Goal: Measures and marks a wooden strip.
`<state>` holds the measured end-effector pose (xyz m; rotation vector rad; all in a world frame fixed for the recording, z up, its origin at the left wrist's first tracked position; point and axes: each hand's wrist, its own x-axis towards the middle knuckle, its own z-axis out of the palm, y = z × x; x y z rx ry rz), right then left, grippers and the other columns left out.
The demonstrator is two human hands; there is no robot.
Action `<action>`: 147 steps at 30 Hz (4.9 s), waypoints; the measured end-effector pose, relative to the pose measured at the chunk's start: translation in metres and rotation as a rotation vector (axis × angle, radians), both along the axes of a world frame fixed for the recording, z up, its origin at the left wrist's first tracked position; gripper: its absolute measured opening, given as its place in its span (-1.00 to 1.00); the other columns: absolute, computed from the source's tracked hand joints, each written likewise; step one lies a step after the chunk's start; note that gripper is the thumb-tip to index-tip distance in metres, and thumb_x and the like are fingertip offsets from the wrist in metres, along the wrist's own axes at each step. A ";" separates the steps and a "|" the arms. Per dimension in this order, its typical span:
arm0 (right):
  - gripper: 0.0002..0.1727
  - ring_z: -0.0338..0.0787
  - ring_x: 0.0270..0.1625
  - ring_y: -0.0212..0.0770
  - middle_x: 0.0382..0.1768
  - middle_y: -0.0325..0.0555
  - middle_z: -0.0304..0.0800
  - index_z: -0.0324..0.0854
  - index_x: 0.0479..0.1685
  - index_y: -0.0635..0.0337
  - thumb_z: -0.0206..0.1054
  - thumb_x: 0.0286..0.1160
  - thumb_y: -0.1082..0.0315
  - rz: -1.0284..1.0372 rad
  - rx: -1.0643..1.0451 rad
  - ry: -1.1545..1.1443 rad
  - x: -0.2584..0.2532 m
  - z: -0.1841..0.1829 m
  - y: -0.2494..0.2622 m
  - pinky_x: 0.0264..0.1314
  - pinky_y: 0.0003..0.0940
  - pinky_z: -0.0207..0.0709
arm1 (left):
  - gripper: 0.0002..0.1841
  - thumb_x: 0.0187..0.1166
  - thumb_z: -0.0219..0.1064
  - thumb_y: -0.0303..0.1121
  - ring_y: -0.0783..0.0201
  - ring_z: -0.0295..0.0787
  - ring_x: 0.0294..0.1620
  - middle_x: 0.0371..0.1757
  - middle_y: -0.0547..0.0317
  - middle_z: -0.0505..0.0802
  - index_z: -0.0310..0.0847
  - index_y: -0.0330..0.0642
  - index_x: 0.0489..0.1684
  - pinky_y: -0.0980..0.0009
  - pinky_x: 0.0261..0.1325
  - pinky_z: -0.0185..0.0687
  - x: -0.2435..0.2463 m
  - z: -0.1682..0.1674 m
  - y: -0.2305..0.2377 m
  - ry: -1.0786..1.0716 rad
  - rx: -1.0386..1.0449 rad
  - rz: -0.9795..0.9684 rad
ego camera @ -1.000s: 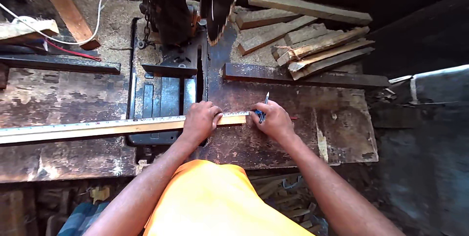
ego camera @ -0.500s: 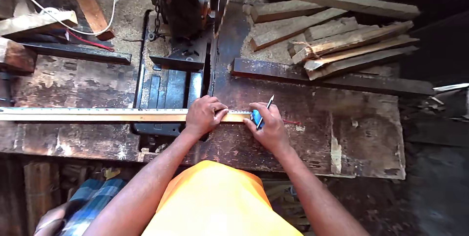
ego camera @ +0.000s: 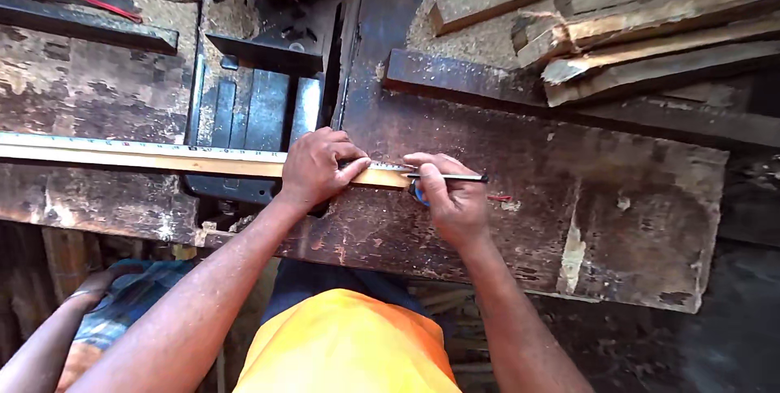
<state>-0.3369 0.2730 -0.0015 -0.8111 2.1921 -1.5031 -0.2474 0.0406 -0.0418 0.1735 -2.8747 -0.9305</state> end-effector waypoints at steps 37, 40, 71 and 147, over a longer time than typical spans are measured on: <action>-0.89 0.74 -0.34 -0.56 -0.33 -0.21 0.85 0.80 -0.26 0.21 0.38 0.36 0.42 0.028 0.248 0.256 -0.003 -0.010 -0.008 -0.34 -0.67 0.60 | -0.74 0.61 0.33 0.06 0.30 0.79 -0.08 -0.09 0.43 0.95 0.95 0.29 -0.21 0.20 -0.04 0.56 0.002 -0.009 0.001 0.022 -0.004 0.010; -0.90 0.73 -0.34 -0.57 -0.33 -0.22 0.85 0.79 -0.27 0.21 0.38 0.36 0.43 0.029 0.251 0.255 -0.002 -0.009 -0.009 -0.34 -0.68 0.59 | -0.74 0.61 0.33 0.06 0.29 0.79 -0.09 -0.10 0.43 0.94 0.95 0.29 -0.21 0.19 -0.05 0.56 0.001 -0.008 0.000 0.018 -0.005 0.009; -0.90 0.69 -0.38 -0.60 -0.36 -0.25 0.82 0.79 -0.25 0.20 0.38 0.37 0.43 0.033 0.251 0.236 -0.003 -0.010 -0.009 -0.39 -0.69 0.54 | -0.74 0.61 0.33 0.07 0.30 0.79 -0.06 -0.10 0.41 0.94 0.95 0.29 -0.20 0.20 -0.03 0.56 0.002 -0.009 0.001 0.017 -0.006 0.009; -0.72 0.73 0.31 -0.03 0.12 0.04 0.83 0.71 0.15 0.29 0.18 0.70 0.35 -0.096 -0.005 0.371 0.007 -0.018 0.012 0.43 -0.05 0.58 | -0.72 0.62 0.31 0.07 0.25 0.83 0.00 -0.08 0.38 0.94 0.94 0.26 -0.21 0.10 0.07 0.67 0.000 0.000 -0.001 0.045 -0.012 -0.009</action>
